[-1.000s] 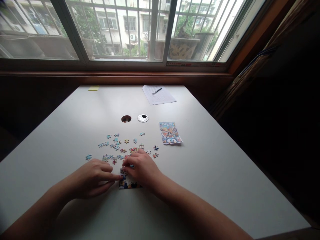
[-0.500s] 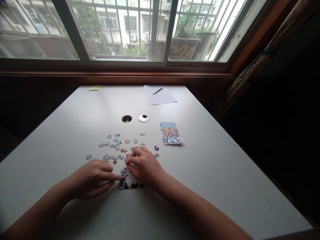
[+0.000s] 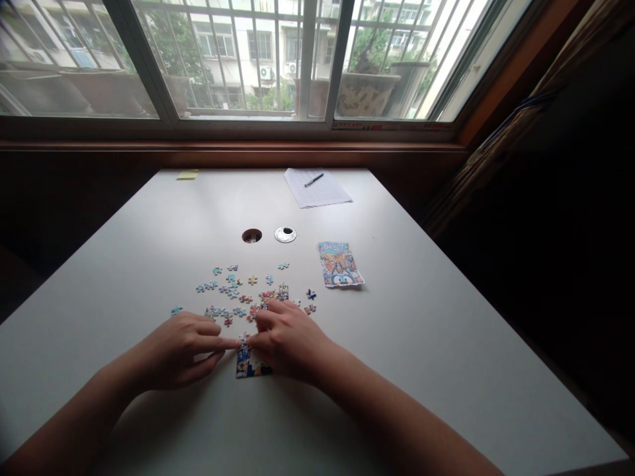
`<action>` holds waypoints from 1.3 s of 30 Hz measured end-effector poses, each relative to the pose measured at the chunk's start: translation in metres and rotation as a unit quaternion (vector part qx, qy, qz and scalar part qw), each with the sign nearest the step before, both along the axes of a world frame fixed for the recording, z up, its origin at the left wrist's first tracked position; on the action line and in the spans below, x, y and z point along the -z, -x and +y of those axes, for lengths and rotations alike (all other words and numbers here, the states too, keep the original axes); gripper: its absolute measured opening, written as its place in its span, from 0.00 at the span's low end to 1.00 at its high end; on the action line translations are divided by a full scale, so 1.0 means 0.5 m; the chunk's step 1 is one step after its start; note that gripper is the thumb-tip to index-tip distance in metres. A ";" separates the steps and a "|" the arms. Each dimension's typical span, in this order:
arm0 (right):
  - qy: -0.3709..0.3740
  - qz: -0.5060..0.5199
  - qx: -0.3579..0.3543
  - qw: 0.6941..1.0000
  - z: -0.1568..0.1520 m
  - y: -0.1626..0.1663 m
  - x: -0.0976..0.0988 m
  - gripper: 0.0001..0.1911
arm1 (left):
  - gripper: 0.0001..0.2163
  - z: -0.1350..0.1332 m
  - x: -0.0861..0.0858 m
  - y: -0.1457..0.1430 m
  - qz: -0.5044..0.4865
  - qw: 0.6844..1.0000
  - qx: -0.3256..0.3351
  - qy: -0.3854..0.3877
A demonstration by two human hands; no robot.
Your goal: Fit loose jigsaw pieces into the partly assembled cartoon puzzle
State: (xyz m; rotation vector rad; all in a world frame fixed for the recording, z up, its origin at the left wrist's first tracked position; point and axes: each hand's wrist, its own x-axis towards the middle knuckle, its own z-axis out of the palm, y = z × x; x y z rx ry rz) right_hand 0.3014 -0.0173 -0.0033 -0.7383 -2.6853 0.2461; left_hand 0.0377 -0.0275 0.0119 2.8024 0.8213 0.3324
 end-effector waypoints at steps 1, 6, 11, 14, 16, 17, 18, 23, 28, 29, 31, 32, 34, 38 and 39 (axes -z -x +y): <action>-0.005 -0.007 -0.002 1.000 -0.001 0.000 -0.002 0.07 | 0.17 0.000 -0.001 0.000 0.004 1.000 -0.001 0.001; -0.015 -0.033 -0.009 0.999 -0.004 -0.003 -0.012 0.06 | 0.17 0.001 -0.001 0.001 0.007 1.000 0.001 0.006; -0.019 -0.031 -0.018 0.999 -0.002 -0.008 -0.012 0.07 | 0.17 0.001 0.004 0.001 -0.009 1.000 0.002 0.001; -0.026 -0.021 -0.025 0.999 0.003 -0.014 -0.016 0.08 | 0.18 0.002 0.004 0.002 -0.011 1.000 0.002 -0.004; -0.028 -0.007 -0.029 0.999 0.005 -0.020 -0.023 0.09 | 0.18 0.003 0.003 0.005 -0.014 1.000 -0.005 -0.006; -0.026 0.001 -0.033 0.999 0.005 -0.023 -0.026 0.09 | 0.17 0.004 0.003 0.007 -0.019 1.000 -0.010 -0.006; -0.023 0.009 -0.037 0.999 0.005 -0.026 -0.030 0.09 | 0.16 0.005 0.003 0.009 -0.028 0.999 -0.015 -0.006; -0.001 0.011 -0.068 0.998 0.001 -0.033 -0.036 0.08 | 0.11 0.012 0.007 0.021 -0.079 0.996 -0.042 0.003; 0.008 -0.005 -0.081 0.997 0.000 -0.035 -0.032 0.08 | 0.10 0.015 0.010 0.022 -0.094 0.994 -0.048 0.011; 0.008 -0.008 -0.080 0.997 0.000 -0.035 -0.032 0.08 | 0.10 0.015 0.010 0.022 -0.096 0.994 -0.046 0.014; 0.006 -0.014 -0.077 0.997 0.000 -0.036 -0.032 0.08 | 0.10 0.015 0.010 0.021 -0.097 0.994 -0.045 0.017; 0.003 -0.017 -0.075 0.997 0.000 -0.037 -0.031 0.09 | 0.10 0.016 0.010 0.022 -0.096 0.994 -0.044 0.017; -0.003 -0.023 -0.072 0.997 0.000 -0.037 -0.031 0.10 | 0.10 0.016 0.012 0.022 -0.092 0.995 -0.043 0.016; -0.011 -0.032 -0.079 0.996 0.003 -0.037 -0.025 0.09 | 0.10 0.018 0.015 0.023 -0.085 0.995 -0.042 0.019; -0.011 -0.034 -0.081 0.996 0.004 -0.037 -0.023 0.08 | 0.10 0.018 0.016 0.023 -0.085 0.995 -0.041 0.020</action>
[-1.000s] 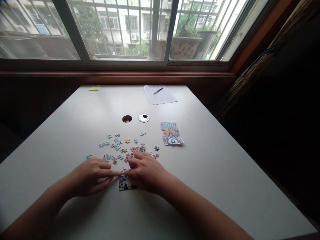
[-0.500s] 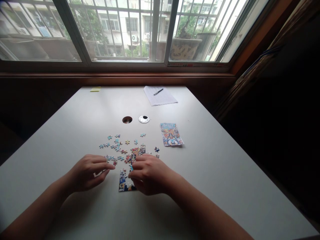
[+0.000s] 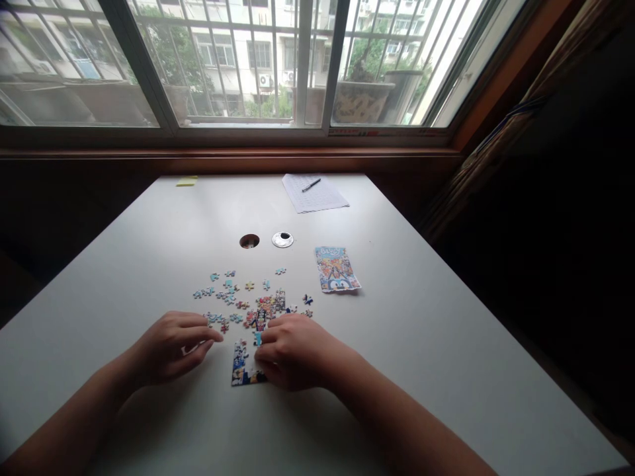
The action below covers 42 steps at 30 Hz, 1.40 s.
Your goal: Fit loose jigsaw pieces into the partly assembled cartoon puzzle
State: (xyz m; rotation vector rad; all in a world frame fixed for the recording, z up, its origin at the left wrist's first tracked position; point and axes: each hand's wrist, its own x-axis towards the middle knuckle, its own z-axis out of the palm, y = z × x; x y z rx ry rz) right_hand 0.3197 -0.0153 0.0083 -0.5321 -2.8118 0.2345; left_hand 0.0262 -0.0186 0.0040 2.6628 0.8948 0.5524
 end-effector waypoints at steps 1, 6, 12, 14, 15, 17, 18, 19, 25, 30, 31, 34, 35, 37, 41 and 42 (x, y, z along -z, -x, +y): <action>0.000 -0.002 -0.001 1.000 0.001 0.000 0.001 0.08 | 0.10 0.000 0.000 0.000 0.000 1.000 0.001 0.001; 0.002 -0.007 -0.001 1.000 0.001 -0.002 0.005 0.08 | 0.10 -0.001 -0.001 -0.001 -0.002 1.000 0.002 0.003; 0.007 -0.011 -0.001 1.000 0.001 -0.002 0.007 0.08 | 0.10 0.000 0.003 0.001 -0.006 1.000 0.002 0.008; 0.008 -0.011 -0.001 1.000 0.001 -0.002 0.007 0.08 | 0.10 -0.001 0.004 0.002 -0.005 1.000 0.002 0.012; 0.009 -0.011 -0.001 1.000 0.001 -0.002 0.007 0.08 | 0.10 -0.001 0.005 0.002 -0.005 1.000 0.002 0.013; 0.010 -0.012 -0.001 1.000 0.001 -0.002 0.007 0.08 | 0.10 -0.001 0.006 0.003 -0.003 1.000 0.003 0.013; 0.011 -0.014 -0.002 1.000 0.001 -0.003 0.006 0.08 | 0.10 0.000 0.006 0.003 -0.003 1.000 0.002 0.013; 0.012 -0.014 -0.002 1.000 0.001 -0.003 0.006 0.08 | 0.10 0.000 0.006 0.003 -0.003 1.000 0.002 0.013; 0.018 -0.014 0.000 1.000 0.001 -0.004 0.002 0.08 | 0.10 0.001 0.003 0.002 -0.001 1.000 0.002 0.015; 0.022 -0.018 0.001 1.000 0.000 -0.005 0.001 0.08 | 0.10 0.000 0.003 0.003 0.005 1.000 0.003 0.011; 0.022 -0.019 0.002 1.000 0.000 -0.005 0.002 0.08 | 0.10 0.000 0.003 0.003 0.005 1.000 0.002 0.011; 0.021 -0.019 0.005 1.000 0.000 -0.006 0.004 0.07 | 0.10 0.001 0.004 0.003 0.006 1.000 0.003 0.012; 0.021 -0.019 0.005 1.000 0.000 -0.007 0.004 0.07 | 0.10 0.001 0.004 0.003 0.006 1.000 0.003 0.013; 0.023 -0.017 0.005 1.000 0.000 -0.007 0.004 0.07 | 0.10 0.001 0.004 0.003 0.006 1.000 0.003 0.013; 0.024 -0.013 0.007 1.000 0.000 -0.007 0.003 0.07 | 0.10 0.000 0.003 0.002 0.008 1.000 0.001 0.009; 0.024 -0.012 0.006 1.000 0.000 -0.007 0.003 0.07 | 0.10 0.000 0.002 0.002 0.008 1.000 0.001 0.008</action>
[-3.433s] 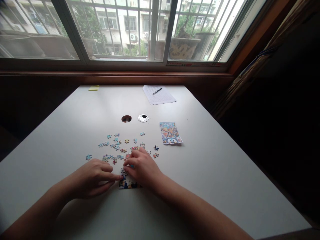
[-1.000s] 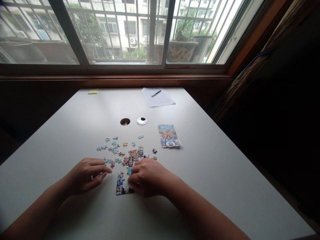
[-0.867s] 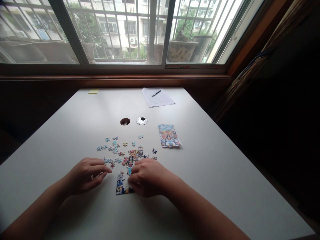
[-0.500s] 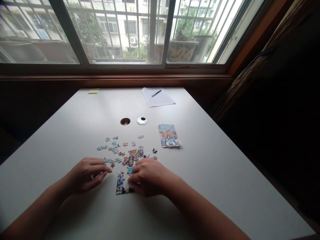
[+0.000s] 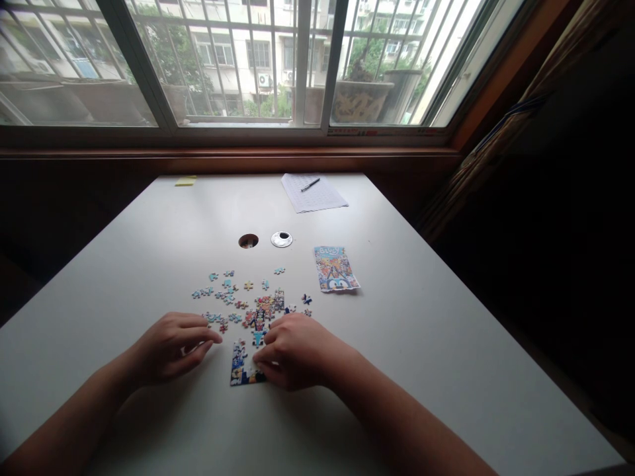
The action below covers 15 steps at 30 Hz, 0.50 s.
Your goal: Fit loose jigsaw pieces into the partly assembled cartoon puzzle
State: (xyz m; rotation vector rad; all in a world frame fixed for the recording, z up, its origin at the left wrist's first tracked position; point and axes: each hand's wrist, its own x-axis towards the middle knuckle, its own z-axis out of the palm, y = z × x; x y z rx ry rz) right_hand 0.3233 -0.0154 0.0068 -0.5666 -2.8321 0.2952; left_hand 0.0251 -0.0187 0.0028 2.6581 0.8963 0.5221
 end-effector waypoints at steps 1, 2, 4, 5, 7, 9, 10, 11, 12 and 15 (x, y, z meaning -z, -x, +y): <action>0.000 0.001 -0.001 1.000 0.000 0.000 0.000 0.07 | 0.10 0.000 0.000 0.000 0.001 1.000 0.000 -0.001; -0.001 0.001 -0.002 1.000 0.000 0.000 0.000 0.07 | 0.10 0.000 -0.001 0.000 0.001 1.000 0.000 -0.002; -0.001 0.000 -0.002 1.000 0.001 0.000 0.001 0.07 | 0.10 0.000 -0.001 -0.001 0.000 1.000 0.000 -0.003; 0.000 -0.001 -0.002 1.000 0.001 0.000 0.001 0.07 | 0.10 0.000 -0.001 -0.001 0.000 1.000 0.001 -0.002; 0.001 -0.002 -0.001 1.000 0.001 0.000 0.001 0.07 | 0.10 0.001 -0.001 -0.001 0.001 1.000 0.002 -0.001; 0.002 -0.002 -0.001 1.000 0.001 0.001 0.000 0.08 | 0.10 0.001 0.000 -0.001 0.003 1.000 0.002 -0.001; 0.002 -0.001 -0.001 1.000 0.001 0.001 0.000 0.08 | 0.10 0.001 0.000 -0.001 0.003 1.000 0.002 -0.001; 0.002 -0.001 -0.001 1.000 0.001 0.001 0.000 0.08 | 0.10 0.001 0.001 -0.001 0.003 1.000 0.001 -0.002; 0.001 -0.002 -0.001 1.000 0.001 0.001 0.000 0.08 | 0.10 0.001 0.001 0.000 0.004 1.000 0.000 -0.001; 0.001 -0.004 -0.002 1.000 0.001 0.000 0.000 0.08 | 0.10 0.000 0.003 0.001 0.007 1.000 0.001 0.001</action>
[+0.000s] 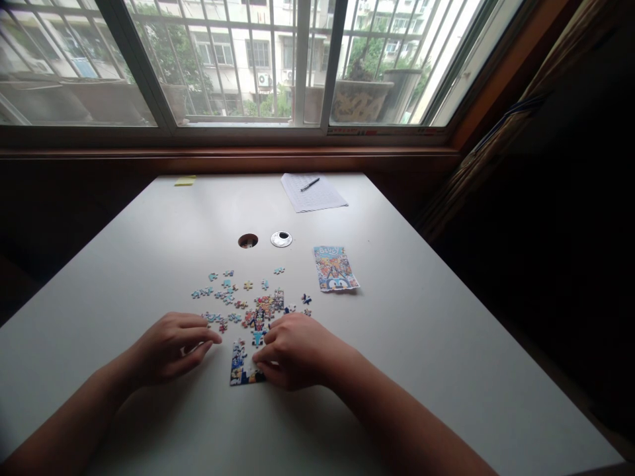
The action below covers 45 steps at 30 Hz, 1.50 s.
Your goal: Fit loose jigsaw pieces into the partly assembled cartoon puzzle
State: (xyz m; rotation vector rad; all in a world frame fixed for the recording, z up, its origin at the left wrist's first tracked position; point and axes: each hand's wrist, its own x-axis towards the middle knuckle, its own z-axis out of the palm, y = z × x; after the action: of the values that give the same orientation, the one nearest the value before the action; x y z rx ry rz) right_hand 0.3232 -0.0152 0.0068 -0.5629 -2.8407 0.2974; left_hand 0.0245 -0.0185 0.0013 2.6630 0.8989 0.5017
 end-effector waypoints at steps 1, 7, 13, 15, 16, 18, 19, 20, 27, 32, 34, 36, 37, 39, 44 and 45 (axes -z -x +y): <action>0.000 0.000 0.000 1.000 0.000 0.000 0.000 0.08 | 0.10 0.000 0.000 0.000 0.001 1.000 0.000 0.000; 0.000 0.006 -0.001 1.000 0.000 0.000 0.001 0.08 | 0.10 0.001 0.000 0.001 -0.004 1.000 0.001 0.000; -0.002 0.003 -0.003 1.000 0.000 0.001 -0.003 0.08 | 0.10 0.000 -0.001 0.001 -0.004 1.000 0.000 -0.002; -0.001 0.001 -0.001 1.000 0.000 0.001 -0.003 0.08 | 0.10 0.000 -0.002 0.000 -0.006 1.000 0.000 -0.003; 0.000 0.000 0.000 1.000 0.000 0.001 -0.003 0.08 | 0.10 0.000 -0.002 0.000 -0.007 1.000 0.001 -0.003; 0.001 -0.001 0.000 1.000 0.000 0.000 -0.002 0.08 | 0.09 0.000 -0.004 -0.001 -0.011 1.000 0.000 -0.005; 0.000 -0.002 0.000 1.000 0.000 0.000 -0.002 0.08 | 0.09 0.000 -0.004 -0.002 -0.013 1.000 0.000 -0.006; 0.000 -0.004 0.001 1.000 0.000 0.000 -0.002 0.08 | 0.09 0.000 -0.005 -0.002 -0.016 1.000 0.001 -0.006; -0.002 -0.001 -0.001 1.000 0.001 -0.001 -0.001 0.07 | 0.10 0.000 -0.003 -0.001 -0.011 1.000 0.001 -0.001; -0.002 0.004 0.000 1.000 0.000 -0.001 -0.002 0.08 | 0.10 0.000 -0.004 -0.002 -0.008 1.000 0.001 -0.006; -0.002 0.003 0.001 1.000 0.000 -0.001 -0.003 0.08 | 0.09 0.000 -0.005 -0.003 -0.011 1.000 0.003 -0.006; -0.001 -0.001 0.002 1.000 0.000 -0.002 -0.004 0.08 | 0.09 0.000 -0.006 -0.003 -0.014 1.000 0.002 -0.003; 0.000 -0.003 0.001 1.000 0.000 -0.002 -0.004 0.08 | 0.09 0.000 -0.007 -0.003 -0.014 1.000 0.002 -0.001; 0.001 -0.005 0.000 1.000 0.000 -0.002 -0.004 0.08 | 0.09 -0.001 -0.007 -0.003 -0.012 1.000 0.001 0.003; 0.003 -0.002 -0.001 1.000 0.001 -0.002 -0.002 0.09 | 0.10 -0.001 -0.005 -0.001 -0.007 1.000 0.004 0.013; 0.003 -0.002 -0.001 1.000 0.001 -0.002 -0.002 0.09 | 0.10 -0.001 -0.004 0.000 -0.007 1.000 0.004 0.014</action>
State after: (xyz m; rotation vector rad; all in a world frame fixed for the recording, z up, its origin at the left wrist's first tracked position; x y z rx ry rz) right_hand 0.3243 -0.0148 0.0079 -0.5626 -2.8455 0.3061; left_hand 0.0247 -0.0188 0.0032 2.6334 0.8854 0.5026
